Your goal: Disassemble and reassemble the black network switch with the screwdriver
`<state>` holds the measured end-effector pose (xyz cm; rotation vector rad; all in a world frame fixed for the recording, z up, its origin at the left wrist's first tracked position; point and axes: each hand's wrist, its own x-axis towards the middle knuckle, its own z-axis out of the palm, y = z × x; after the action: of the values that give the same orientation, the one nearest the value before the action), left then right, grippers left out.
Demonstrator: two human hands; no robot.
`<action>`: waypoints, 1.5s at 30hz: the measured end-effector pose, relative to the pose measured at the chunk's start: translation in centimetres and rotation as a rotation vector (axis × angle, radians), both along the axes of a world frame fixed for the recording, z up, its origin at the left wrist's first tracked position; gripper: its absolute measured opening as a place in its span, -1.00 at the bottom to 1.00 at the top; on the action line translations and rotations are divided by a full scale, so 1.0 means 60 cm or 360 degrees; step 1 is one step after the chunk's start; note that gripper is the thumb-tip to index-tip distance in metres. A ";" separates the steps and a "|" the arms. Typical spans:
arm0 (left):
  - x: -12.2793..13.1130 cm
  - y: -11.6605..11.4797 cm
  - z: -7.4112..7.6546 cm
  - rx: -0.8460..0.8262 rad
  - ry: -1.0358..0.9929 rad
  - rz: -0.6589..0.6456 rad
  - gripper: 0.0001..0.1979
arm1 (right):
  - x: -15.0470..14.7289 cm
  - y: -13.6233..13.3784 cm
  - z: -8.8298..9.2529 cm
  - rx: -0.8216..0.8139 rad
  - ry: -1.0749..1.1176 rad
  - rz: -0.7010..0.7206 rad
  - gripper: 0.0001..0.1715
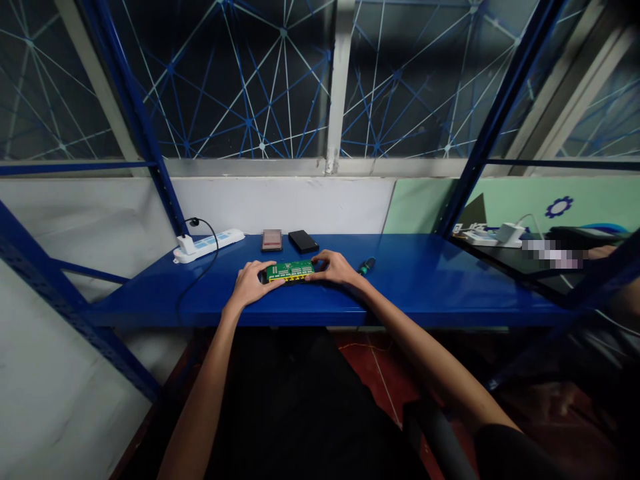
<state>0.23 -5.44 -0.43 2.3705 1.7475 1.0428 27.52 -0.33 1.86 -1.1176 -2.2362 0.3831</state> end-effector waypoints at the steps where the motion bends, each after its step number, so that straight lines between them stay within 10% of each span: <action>1: 0.001 0.000 -0.001 0.0001 0.0029 0.0016 -0.45 | 0.000 0.000 0.000 0.0008 -0.0021 -0.0006 -0.34; 39: 0.007 -0.010 -0.004 -0.0112 0.0177 -0.0155 -0.44 | -0.001 -0.025 0.013 0.0231 -0.0364 -0.0088 -0.32; 45: 0.006 -0.010 -0.009 -0.0109 0.0191 -0.0202 -0.39 | 0.031 -0.007 0.023 0.0451 0.0015 -0.0591 -0.47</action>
<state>0.60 -6.05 -0.99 2.5110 1.6136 0.8274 29.41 -0.75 3.22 -1.3309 -1.9419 -0.0800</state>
